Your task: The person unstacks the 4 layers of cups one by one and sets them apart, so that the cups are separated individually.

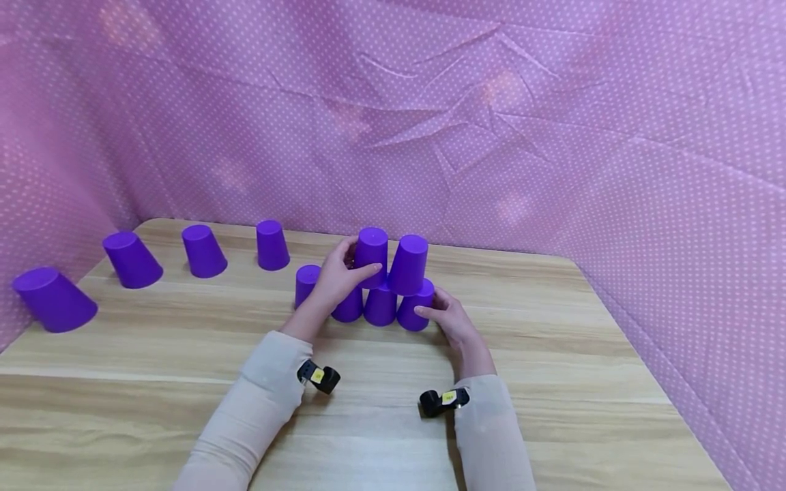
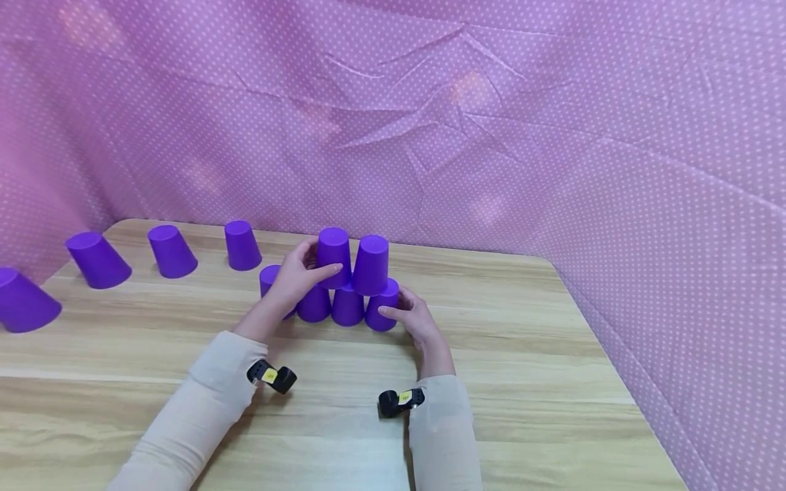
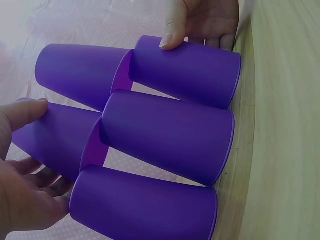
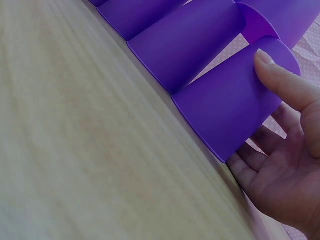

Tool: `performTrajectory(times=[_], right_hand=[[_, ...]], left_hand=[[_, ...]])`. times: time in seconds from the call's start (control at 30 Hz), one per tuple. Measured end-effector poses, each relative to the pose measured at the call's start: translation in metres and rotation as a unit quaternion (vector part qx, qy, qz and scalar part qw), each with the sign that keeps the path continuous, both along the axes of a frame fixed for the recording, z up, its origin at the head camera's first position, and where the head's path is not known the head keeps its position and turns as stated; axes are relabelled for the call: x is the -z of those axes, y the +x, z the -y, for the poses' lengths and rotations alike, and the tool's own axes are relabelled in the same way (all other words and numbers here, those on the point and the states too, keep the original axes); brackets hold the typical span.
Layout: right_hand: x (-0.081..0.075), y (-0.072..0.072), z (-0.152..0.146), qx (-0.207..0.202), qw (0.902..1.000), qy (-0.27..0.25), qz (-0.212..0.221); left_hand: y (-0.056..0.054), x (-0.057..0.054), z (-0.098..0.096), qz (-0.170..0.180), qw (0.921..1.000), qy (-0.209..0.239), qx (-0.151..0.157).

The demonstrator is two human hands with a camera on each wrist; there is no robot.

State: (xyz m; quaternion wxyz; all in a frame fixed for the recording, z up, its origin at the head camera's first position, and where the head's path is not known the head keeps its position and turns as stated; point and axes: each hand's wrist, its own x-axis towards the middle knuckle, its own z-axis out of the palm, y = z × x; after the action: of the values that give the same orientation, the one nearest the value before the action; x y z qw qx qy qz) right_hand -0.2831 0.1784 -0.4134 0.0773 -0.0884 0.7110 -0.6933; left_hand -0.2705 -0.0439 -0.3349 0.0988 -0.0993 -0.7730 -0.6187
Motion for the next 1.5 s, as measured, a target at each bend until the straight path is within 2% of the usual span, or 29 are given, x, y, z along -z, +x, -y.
performTrajectory(times=[0.2,0.37,0.5,0.7,1.0,1.23,1.5], right_hand=[[0.000,0.001,0.000,0.005,1.0000,-0.003,0.004],[-0.001,0.003,0.002,0.006,1.0000,-0.003,0.006],[-0.001,0.003,0.002,0.006,1.0000,0.002,0.007],[-0.001,0.003,0.002,0.000,0.9999,0.005,0.009],[-0.003,0.004,0.002,0.000,0.9999,0.001,0.010],[-0.003,0.003,0.003,0.001,1.0000,0.002,0.009],[-0.001,0.000,0.003,-0.005,1.0000,0.002,0.000]], left_hand=[[0.004,-0.001,0.001,0.004,0.9999,0.013,0.002],[0.012,-0.005,0.005,0.001,0.9995,0.031,0.003],[0.018,-0.007,0.014,-0.002,0.9994,0.034,0.001],[0.025,-0.007,0.030,-0.010,0.9993,0.032,-0.018],[0.035,-0.011,0.050,-0.034,0.9973,0.053,-0.037],[0.038,-0.010,0.067,-0.044,0.9975,0.035,-0.043],[0.042,-0.010,0.094,-0.030,0.9971,0.010,-0.069]])
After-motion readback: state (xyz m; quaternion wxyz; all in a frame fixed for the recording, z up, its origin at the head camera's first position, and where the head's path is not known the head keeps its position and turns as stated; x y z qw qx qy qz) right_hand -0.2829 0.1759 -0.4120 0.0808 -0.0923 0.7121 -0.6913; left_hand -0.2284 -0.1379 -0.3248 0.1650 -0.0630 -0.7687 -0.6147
